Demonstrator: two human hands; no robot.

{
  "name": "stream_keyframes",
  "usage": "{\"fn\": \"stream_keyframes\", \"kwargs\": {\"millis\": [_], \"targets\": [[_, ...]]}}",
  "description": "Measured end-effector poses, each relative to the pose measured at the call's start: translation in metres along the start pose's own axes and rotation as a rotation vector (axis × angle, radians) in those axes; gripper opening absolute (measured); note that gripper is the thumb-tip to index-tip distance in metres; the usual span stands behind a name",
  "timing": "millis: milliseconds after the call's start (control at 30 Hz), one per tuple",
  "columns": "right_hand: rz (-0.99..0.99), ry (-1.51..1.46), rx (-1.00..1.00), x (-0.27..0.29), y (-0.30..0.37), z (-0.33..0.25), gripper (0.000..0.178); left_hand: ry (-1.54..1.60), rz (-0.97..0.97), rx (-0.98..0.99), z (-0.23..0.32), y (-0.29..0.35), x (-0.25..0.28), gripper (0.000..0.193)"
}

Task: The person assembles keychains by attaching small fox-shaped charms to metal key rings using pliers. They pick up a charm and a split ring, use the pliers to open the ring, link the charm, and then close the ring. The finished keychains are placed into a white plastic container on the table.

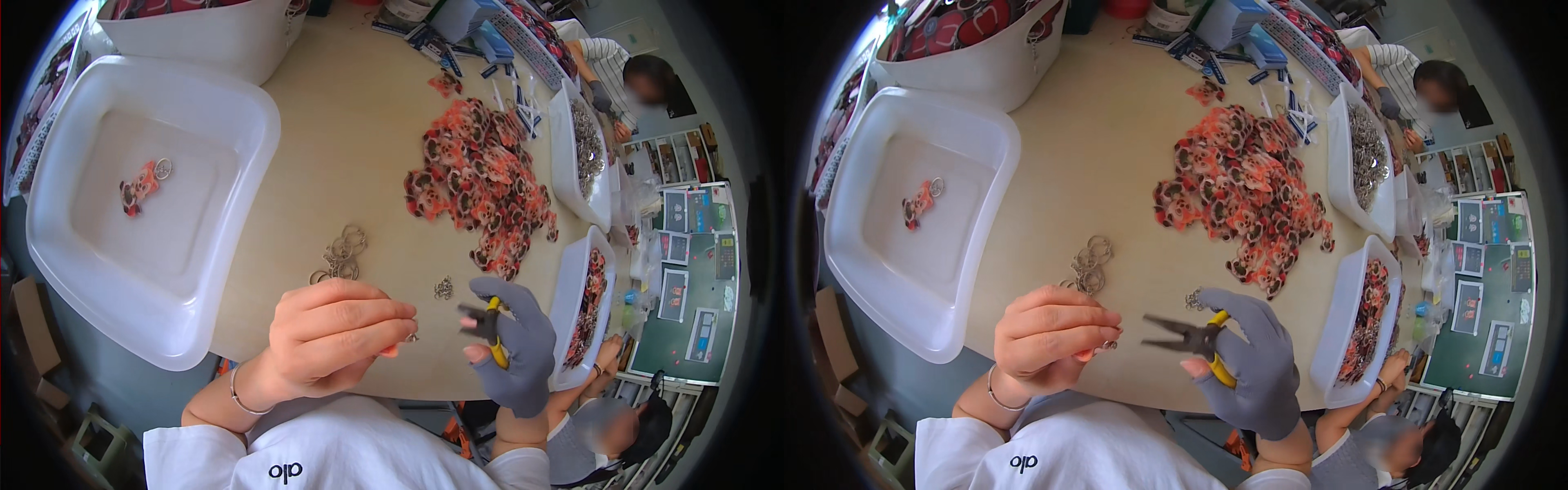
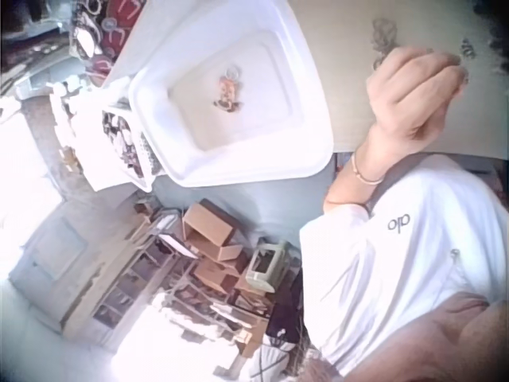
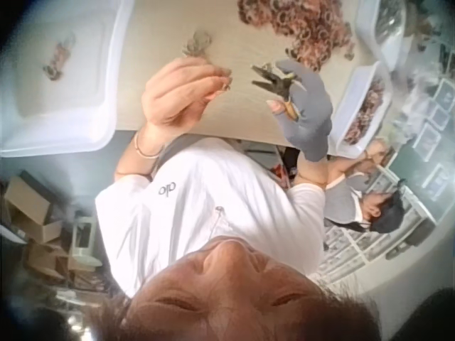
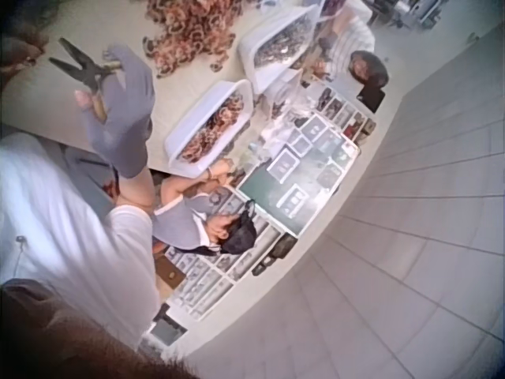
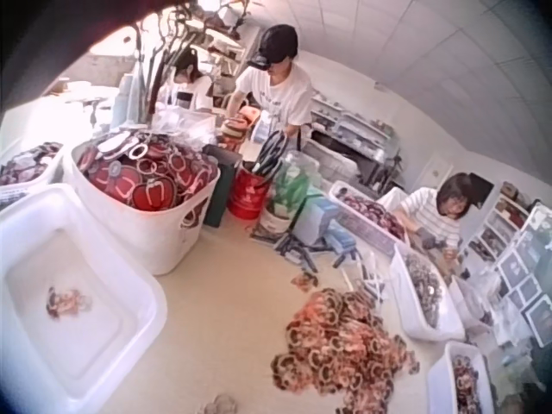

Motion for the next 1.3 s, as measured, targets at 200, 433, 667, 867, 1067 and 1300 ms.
{"fn": "stream_keyframes", "kwargs": {"millis": [200, 433, 667, 867, 1067, 1300], "targets": [[-0.076, 0.324, 0.266, 0.014, 0.003, -0.008, 0.028, 0.062, -0.076, -0.049, 0.0, -0.008, -0.003, 0.015], [-0.036, 0.473, 0.301, 0.019, 0.011, -0.009, 0.029, 0.076, -0.101, -0.031, 0.003, -0.012, -0.008, 0.012], [0.123, 0.43, 0.206, -0.006, 0.034, -0.01, 0.026, 0.181, -0.034, 0.118, 0.004, -0.008, -0.014, 0.012], [-0.004, 0.185, 0.118, 0.004, 0.021, -0.006, 0.026, 0.185, -0.13, -0.013, 0.0, -0.012, -0.009, 0.014], [-0.101, 0.167, 0.169, 0.009, 0.014, -0.004, 0.028, 0.164, -0.145, -0.055, 0.001, -0.014, -0.007, 0.023], [-0.139, 0.172, 0.209, 0.017, 0.01, -0.009, 0.029, 0.167, -0.219, -0.095, 0.004, -0.022, -0.005, 0.022]]}}
Point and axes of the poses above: each hand's wrist, its own y-axis away from the middle knuckle, its own x-axis out of the back of the hand, z = x × y, the point moved 3 cm from there along -y, towards the middle knuckle, and after that the axes turned 5 degrees about z, right-handed, at the moved point
